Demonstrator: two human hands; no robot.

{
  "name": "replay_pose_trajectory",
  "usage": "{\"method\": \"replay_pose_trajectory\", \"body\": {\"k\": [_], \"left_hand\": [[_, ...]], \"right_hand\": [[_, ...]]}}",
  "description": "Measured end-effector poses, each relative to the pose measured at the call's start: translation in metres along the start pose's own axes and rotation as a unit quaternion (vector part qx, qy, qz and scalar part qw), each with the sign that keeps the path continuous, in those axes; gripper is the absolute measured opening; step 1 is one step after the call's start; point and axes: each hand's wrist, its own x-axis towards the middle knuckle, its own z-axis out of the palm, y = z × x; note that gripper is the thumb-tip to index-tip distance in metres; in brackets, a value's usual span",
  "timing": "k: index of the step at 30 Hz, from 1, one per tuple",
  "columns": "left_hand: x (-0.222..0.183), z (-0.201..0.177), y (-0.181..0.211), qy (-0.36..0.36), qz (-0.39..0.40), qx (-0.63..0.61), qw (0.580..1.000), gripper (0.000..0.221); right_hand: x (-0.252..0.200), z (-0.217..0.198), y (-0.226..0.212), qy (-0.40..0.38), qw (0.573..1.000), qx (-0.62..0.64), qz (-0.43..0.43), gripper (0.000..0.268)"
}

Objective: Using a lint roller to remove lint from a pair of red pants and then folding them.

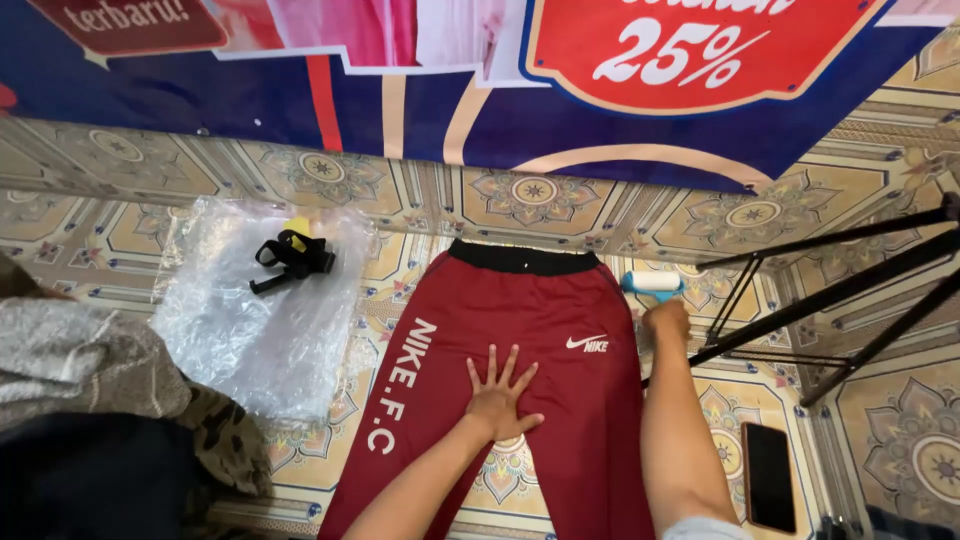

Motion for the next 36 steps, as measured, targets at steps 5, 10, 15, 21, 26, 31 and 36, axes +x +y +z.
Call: {"method": "replay_pose_trajectory", "body": {"k": [5, 10, 15, 21, 26, 31, 36], "left_hand": [[0.004, 0.000, 0.000, -0.013, -0.006, -0.002, 1.000, 0.096], [0.009, 0.003, -0.001, -0.017, -0.011, -0.006, 1.000, 0.096], [0.009, 0.003, -0.002, -0.014, -0.008, -0.010, 1.000, 0.097], [0.009, 0.006, -0.001, -0.009, -0.009, -0.008, 1.000, 0.098], [0.012, 0.008, -0.003, -0.008, -0.008, -0.015, 1.000, 0.098], [0.016, 0.012, -0.006, 0.000, -0.010, -0.023, 1.000, 0.098], [0.019, 0.019, -0.008, 0.007, -0.005, -0.048, 0.999, 0.098]], "right_hand": [[-0.144, -0.059, -0.035, 0.144, 0.953, -0.028, -0.265, 0.046], [-0.182, -0.028, -0.049, -0.081, 0.966, -0.063, -0.237, 0.048], [-0.208, -0.024, -0.080, -0.016, 0.960, -0.059, -0.274, 0.048], [-0.160, -0.001, -0.074, -0.141, 0.961, -0.104, -0.215, 0.039], [-0.211, -0.030, -0.092, -0.112, 0.959, -0.075, -0.248, 0.044], [-0.229, -0.023, -0.106, -0.059, 0.950, -0.046, -0.302, 0.050], [-0.305, -0.085, -0.133, -0.253, 0.943, -0.037, -0.213, 0.043]]}}
